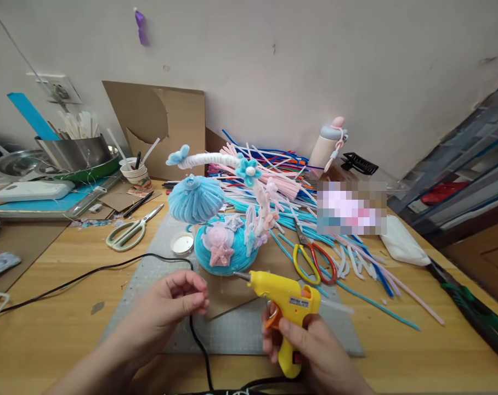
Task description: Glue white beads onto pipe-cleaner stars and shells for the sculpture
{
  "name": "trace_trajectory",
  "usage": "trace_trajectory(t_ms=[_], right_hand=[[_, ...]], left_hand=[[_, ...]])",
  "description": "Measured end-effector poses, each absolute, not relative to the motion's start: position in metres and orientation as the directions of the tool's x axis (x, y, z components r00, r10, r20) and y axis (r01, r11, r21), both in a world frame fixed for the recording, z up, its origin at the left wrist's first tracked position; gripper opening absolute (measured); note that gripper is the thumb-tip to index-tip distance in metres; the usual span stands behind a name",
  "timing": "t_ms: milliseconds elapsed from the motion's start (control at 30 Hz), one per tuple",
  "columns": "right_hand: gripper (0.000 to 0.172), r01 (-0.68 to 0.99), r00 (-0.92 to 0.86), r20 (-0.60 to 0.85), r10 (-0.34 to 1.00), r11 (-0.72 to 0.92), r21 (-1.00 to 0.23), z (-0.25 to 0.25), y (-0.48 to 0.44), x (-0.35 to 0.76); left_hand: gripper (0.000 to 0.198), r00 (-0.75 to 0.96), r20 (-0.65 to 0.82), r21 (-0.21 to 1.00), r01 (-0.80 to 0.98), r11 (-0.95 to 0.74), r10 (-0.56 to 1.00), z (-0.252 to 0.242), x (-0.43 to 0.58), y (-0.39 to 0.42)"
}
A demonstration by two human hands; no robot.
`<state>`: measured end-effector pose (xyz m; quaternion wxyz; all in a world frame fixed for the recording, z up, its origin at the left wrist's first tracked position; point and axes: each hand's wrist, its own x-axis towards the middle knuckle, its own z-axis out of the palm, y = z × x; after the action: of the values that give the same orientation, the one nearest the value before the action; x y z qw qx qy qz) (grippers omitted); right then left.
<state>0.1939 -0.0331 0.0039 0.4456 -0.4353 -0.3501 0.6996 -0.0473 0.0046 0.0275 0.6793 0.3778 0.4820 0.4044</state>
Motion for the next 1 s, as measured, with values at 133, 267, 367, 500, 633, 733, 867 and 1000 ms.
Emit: trace_trajectory(t_ms=[133, 267, 367, 500, 633, 733, 867, 1000], right_hand=[[0.036, -0.309, -0.228, -0.286, 0.931, -0.348, -0.885, 0.006, -0.035, 0.187], [0.035, -0.265, -0.239, -0.317, 0.918, -0.376, -0.888, 0.002, -0.041, 0.185], [0.035, -0.234, -0.244, -0.338, 0.909, -0.394, -0.889, 0.004, -0.043, 0.181], [0.039, -0.169, -0.247, -0.327, 0.912, -0.373, -0.912, 0.009, -0.043, 0.175], [0.037, -0.134, -0.265, -0.285, 0.921, -0.327, -0.935, 0.004, -0.043, 0.175], [0.031, -0.192, -0.296, -0.267, 0.917, -0.331, -0.924, -0.004, -0.04, 0.176], [0.03, -0.308, -0.191, -0.22, 0.957, -0.271, -0.912, -0.009, -0.032, 0.173], [0.026, -0.389, -0.06, -0.212, 0.975, -0.218, -0.895, -0.011, -0.028, 0.171]], left_hand=[[0.033, 0.269, -0.38, 0.767, -0.443, 0.465, 0.885, 0.019, -0.035, 0.004], [0.031, 0.307, -0.364, 0.701, -0.532, 0.476, 0.879, 0.015, -0.036, 0.001], [0.025, 0.33, -0.344, 0.628, -0.615, 0.476, 0.879, 0.013, -0.039, -0.003], [0.019, 0.338, -0.384, 0.576, -0.64, 0.509, 0.859, 0.013, -0.042, -0.006], [0.018, 0.353, -0.396, 0.578, -0.622, 0.529, 0.848, 0.013, -0.041, -0.007], [0.017, 0.316, -0.416, 0.609, -0.6, 0.519, 0.853, 0.013, -0.04, -0.005], [0.025, 0.088, -0.479, 0.709, -0.548, 0.444, 0.873, 0.01, -0.042, -0.001], [0.027, 0.045, -0.436, 0.812, -0.411, 0.414, 0.899, 0.007, -0.044, 0.0]])
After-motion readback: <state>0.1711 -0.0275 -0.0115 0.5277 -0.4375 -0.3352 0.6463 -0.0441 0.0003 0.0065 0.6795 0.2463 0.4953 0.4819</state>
